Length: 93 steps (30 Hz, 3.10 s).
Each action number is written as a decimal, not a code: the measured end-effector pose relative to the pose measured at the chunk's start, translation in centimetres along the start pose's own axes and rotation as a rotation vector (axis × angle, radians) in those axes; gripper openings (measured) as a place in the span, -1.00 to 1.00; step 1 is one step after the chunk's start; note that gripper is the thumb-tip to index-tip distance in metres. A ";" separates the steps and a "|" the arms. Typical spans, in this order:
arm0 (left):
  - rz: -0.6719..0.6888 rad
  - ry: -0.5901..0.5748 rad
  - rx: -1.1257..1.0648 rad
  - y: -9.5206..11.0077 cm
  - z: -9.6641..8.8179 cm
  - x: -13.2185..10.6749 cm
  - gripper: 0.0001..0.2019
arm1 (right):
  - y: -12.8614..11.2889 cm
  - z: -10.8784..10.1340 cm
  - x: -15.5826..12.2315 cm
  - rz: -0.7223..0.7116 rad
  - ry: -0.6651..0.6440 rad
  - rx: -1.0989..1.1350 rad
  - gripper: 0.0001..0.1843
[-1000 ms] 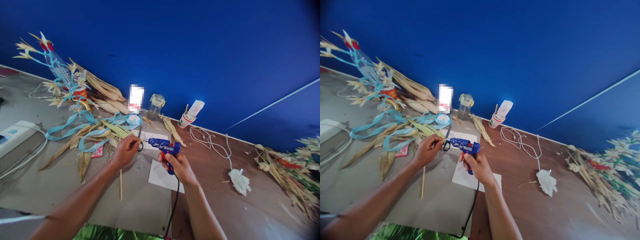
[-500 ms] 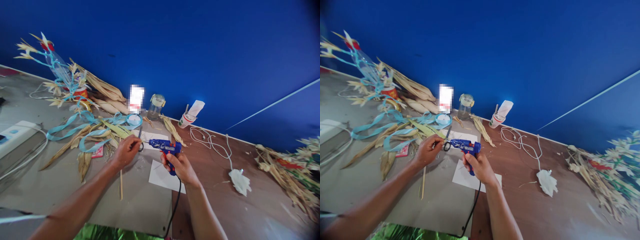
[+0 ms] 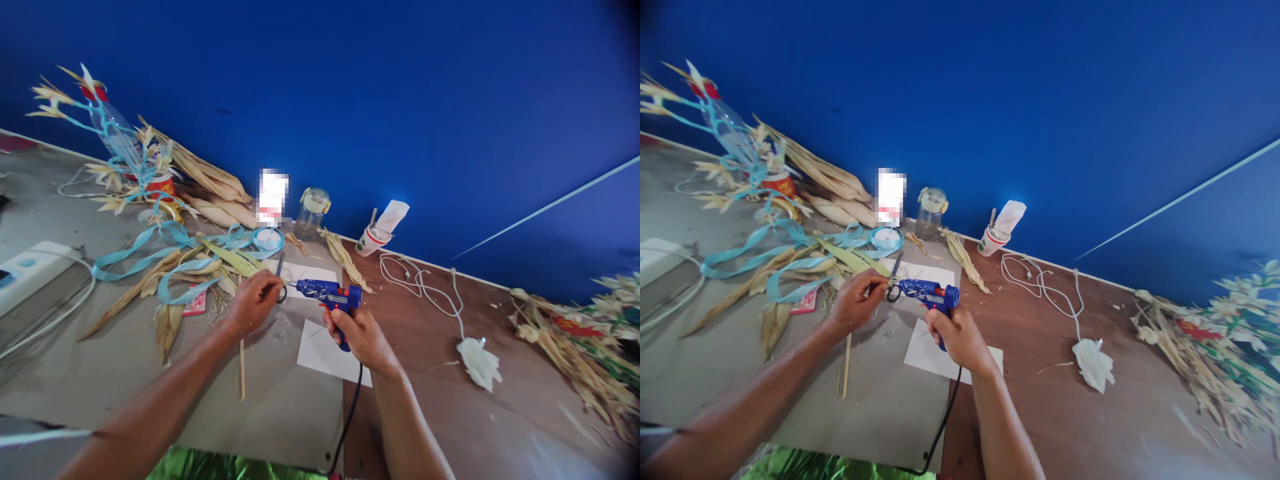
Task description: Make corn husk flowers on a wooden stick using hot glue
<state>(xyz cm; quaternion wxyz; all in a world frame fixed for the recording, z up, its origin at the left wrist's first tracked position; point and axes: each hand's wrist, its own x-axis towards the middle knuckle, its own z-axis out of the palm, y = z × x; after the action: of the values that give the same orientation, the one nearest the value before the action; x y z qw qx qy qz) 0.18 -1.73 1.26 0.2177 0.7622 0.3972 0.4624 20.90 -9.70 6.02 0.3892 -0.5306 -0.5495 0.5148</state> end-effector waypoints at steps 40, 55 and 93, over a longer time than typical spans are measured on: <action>-0.402 0.047 -0.482 -0.3 0.6 0.2 -0.92 | -0.9 -0.6 -1.1 -0.129 -0.015 0.167 -0.62; -0.598 0.025 -0.974 0.0 0.4 0.8 -0.82 | 5.1 -0.8 -3.2 -0.263 0.320 -1.141 -0.41; -0.058 0.067 0.002 0.5 0.4 -0.2 -0.89 | 0.0 9.0 6.8 0.002 0.410 0.587 -0.87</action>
<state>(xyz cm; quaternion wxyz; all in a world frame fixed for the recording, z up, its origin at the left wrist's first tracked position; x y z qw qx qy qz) 0.64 -2.18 1.31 0.2169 0.7348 0.4264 0.4808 11.23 -4.40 3.74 0.6266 -0.4892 -0.2881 0.5338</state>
